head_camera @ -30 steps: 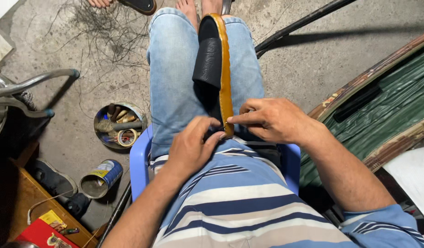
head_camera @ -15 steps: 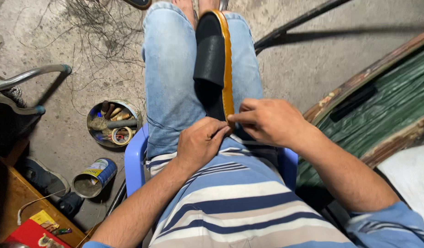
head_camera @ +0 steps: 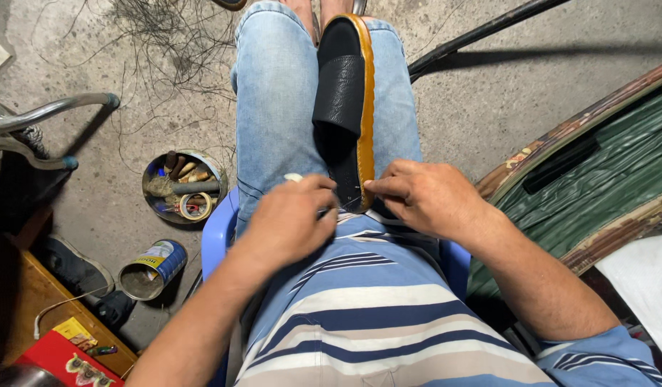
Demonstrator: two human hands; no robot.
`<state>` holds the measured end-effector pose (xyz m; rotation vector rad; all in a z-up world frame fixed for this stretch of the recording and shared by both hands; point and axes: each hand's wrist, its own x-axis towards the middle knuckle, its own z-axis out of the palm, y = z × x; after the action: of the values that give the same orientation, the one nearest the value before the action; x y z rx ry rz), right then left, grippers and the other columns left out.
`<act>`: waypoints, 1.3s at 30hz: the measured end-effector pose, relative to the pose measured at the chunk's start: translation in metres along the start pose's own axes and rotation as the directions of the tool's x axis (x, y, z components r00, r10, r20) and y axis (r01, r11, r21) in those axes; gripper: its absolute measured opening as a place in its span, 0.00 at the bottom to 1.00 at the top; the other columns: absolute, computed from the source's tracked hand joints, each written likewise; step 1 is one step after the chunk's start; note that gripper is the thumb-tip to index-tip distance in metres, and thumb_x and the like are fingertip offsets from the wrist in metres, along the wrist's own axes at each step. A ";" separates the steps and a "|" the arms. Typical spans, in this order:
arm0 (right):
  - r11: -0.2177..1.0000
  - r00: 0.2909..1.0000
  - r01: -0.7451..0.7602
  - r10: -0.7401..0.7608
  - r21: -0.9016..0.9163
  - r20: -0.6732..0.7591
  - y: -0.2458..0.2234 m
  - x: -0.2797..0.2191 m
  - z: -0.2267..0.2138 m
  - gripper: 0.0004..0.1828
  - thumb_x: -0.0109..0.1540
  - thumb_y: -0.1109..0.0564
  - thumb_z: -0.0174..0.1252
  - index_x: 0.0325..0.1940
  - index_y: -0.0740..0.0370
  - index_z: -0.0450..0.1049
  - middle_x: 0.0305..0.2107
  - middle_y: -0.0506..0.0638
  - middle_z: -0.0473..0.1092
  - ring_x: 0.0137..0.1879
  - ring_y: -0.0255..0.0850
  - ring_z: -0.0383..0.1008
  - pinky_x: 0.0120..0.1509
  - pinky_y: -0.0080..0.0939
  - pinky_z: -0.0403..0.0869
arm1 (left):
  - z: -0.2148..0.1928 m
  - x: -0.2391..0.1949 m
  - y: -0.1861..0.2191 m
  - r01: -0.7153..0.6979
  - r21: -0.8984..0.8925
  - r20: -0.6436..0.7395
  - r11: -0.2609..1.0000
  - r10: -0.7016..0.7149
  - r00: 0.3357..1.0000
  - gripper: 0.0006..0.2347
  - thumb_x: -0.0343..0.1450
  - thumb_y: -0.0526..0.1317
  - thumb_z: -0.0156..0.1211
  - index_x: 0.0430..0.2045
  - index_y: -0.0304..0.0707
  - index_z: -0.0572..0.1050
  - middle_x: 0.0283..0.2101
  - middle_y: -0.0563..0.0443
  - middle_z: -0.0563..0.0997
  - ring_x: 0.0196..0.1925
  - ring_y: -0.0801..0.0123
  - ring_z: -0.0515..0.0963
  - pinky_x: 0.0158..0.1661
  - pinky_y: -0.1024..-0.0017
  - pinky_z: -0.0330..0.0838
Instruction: The person sits on a blue plastic chair and sews the sole of a black slipper using a needle and thread. They repeatedly push the needle through the shoe's edge and pull the thread tight to secure the sole.
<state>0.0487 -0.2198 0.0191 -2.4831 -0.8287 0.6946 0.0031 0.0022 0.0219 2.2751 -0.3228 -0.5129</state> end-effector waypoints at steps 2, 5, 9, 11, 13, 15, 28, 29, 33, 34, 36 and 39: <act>0.999 0.999 -0.026 0.025 0.022 0.020 -0.001 0.001 -0.005 0.12 0.53 0.52 0.53 0.39 0.39 0.75 0.31 0.37 0.71 0.40 0.40 0.74 0.39 0.41 0.73 | -0.014 0.002 0.000 0.017 0.036 0.075 0.999 -0.020 0.997 0.06 0.60 0.43 0.57 0.19 0.44 0.76 0.41 0.53 0.77 0.39 0.48 0.77 0.38 0.59 0.71; 0.996 0.997 -0.047 0.042 0.072 0.071 -0.005 0.004 -0.011 0.13 0.53 0.52 0.52 0.40 0.40 0.76 0.31 0.39 0.72 0.41 0.41 0.75 0.40 0.43 0.73 | -0.004 0.007 0.005 0.112 -0.652 0.114 0.750 -0.049 0.992 0.05 0.61 0.37 0.56 0.22 0.37 0.77 0.42 0.41 0.79 0.45 0.50 0.78 0.45 0.60 0.69; 0.983 0.988 -0.113 0.095 0.145 0.123 -0.005 0.004 -0.015 0.12 0.55 0.51 0.52 0.40 0.41 0.76 0.31 0.40 0.74 0.42 0.43 0.75 0.42 0.44 0.73 | 0.019 0.013 0.008 0.194 -0.741 0.077 0.643 -0.206 0.975 0.06 0.65 0.35 0.56 0.33 0.43 0.76 0.33 0.53 0.78 0.34 0.68 0.79 0.32 0.77 0.73; 0.975 0.986 -0.130 0.108 0.179 0.125 -0.001 0.001 -0.010 0.12 0.56 0.51 0.52 0.41 0.41 0.76 0.32 0.40 0.74 0.43 0.42 0.75 0.43 0.43 0.73 | 0.015 0.016 0.008 0.105 -0.413 -0.081 0.905 -0.151 0.985 0.07 0.66 0.37 0.56 0.34 0.51 0.77 0.34 0.54 0.79 0.41 0.61 0.79 0.41 0.69 0.72; 0.984 0.990 -0.106 0.090 0.144 0.112 0.003 0.000 -0.004 0.12 0.57 0.48 0.52 0.44 0.41 0.75 0.32 0.40 0.72 0.42 0.41 0.74 0.41 0.42 0.73 | 0.010 0.017 0.011 0.235 -0.054 0.084 0.971 -0.230 0.970 0.13 0.66 0.40 0.51 0.44 0.53 0.63 0.33 0.45 0.77 0.36 0.49 0.79 0.36 0.57 0.72; 0.986 0.989 -0.095 0.077 0.140 0.123 -0.001 -0.002 -0.007 0.14 0.56 0.49 0.51 0.46 0.38 0.73 0.32 0.40 0.72 0.42 0.41 0.74 0.42 0.42 0.73 | 0.010 0.021 0.017 0.217 -0.103 0.107 0.971 -0.206 0.973 0.15 0.64 0.39 0.50 0.45 0.55 0.64 0.33 0.48 0.77 0.36 0.50 0.79 0.36 0.59 0.72; 0.793 0.978 -0.192 0.204 0.578 0.044 0.014 -0.007 -0.006 0.08 0.53 0.55 0.60 0.35 0.55 0.78 0.23 0.53 0.72 0.32 0.46 0.75 0.37 0.43 0.71 | 0.016 0.016 0.005 0.184 -0.398 0.099 0.899 -0.157 0.983 0.16 0.66 0.35 0.50 0.48 0.54 0.72 0.36 0.48 0.77 0.41 0.55 0.77 0.42 0.63 0.70; 0.793 0.979 -0.188 0.202 0.579 0.042 0.013 -0.005 0.002 0.08 0.53 0.55 0.60 0.35 0.55 0.78 0.23 0.53 0.72 0.32 0.46 0.75 0.37 0.43 0.71 | 0.015 0.015 0.006 0.184 -0.395 0.098 0.900 -0.158 0.983 0.16 0.66 0.35 0.50 0.48 0.54 0.72 0.36 0.48 0.77 0.41 0.55 0.77 0.42 0.63 0.70; 0.430 0.935 -0.101 0.350 0.897 -0.062 0.014 -0.013 0.037 0.05 0.52 0.61 0.61 0.31 0.64 0.76 0.07 0.49 0.61 0.13 0.33 0.63 0.16 0.27 0.60 | 0.022 0.007 0.008 0.163 -0.293 0.055 0.942 -0.153 0.987 0.16 0.67 0.41 0.54 0.50 0.60 0.71 0.36 0.54 0.76 0.37 0.58 0.77 0.37 0.64 0.71; 0.285 0.920 -0.061 0.388 0.957 -0.057 0.017 -0.014 0.045 0.06 0.52 0.64 0.59 0.33 0.69 0.75 0.03 0.51 0.58 0.09 0.35 0.60 0.13 0.26 0.57 | 0.024 0.008 0.008 0.162 -0.259 0.028 0.952 -0.160 0.987 0.16 0.67 0.42 0.55 0.49 0.63 0.71 0.36 0.56 0.76 0.38 0.57 0.78 0.37 0.63 0.72; 0.090 0.905 0.103 0.404 0.991 -0.131 0.018 -0.011 0.053 0.06 0.53 0.66 0.57 0.33 0.71 0.72 0.09 0.53 0.57 0.10 0.35 0.59 0.12 0.28 0.58 | 0.024 0.010 0.006 0.141 -0.249 0.010 0.958 -0.143 0.990 0.16 0.67 0.42 0.55 0.49 0.61 0.71 0.35 0.56 0.76 0.36 0.59 0.78 0.36 0.65 0.72; 0.078 0.895 0.163 0.409 0.984 -0.181 0.017 -0.012 0.045 0.06 0.53 0.65 0.57 0.33 0.72 0.71 0.10 0.52 0.59 0.11 0.35 0.61 0.13 0.29 0.60 | 0.027 0.010 0.002 0.110 -0.228 -0.020 0.967 -0.118 0.993 0.15 0.67 0.42 0.56 0.47 0.60 0.72 0.33 0.56 0.77 0.34 0.60 0.79 0.34 0.67 0.73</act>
<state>0.0216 -0.2287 -0.0217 -1.2112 0.1772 0.4426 0.0001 -0.0202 0.0043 2.0851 -0.1102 -0.5409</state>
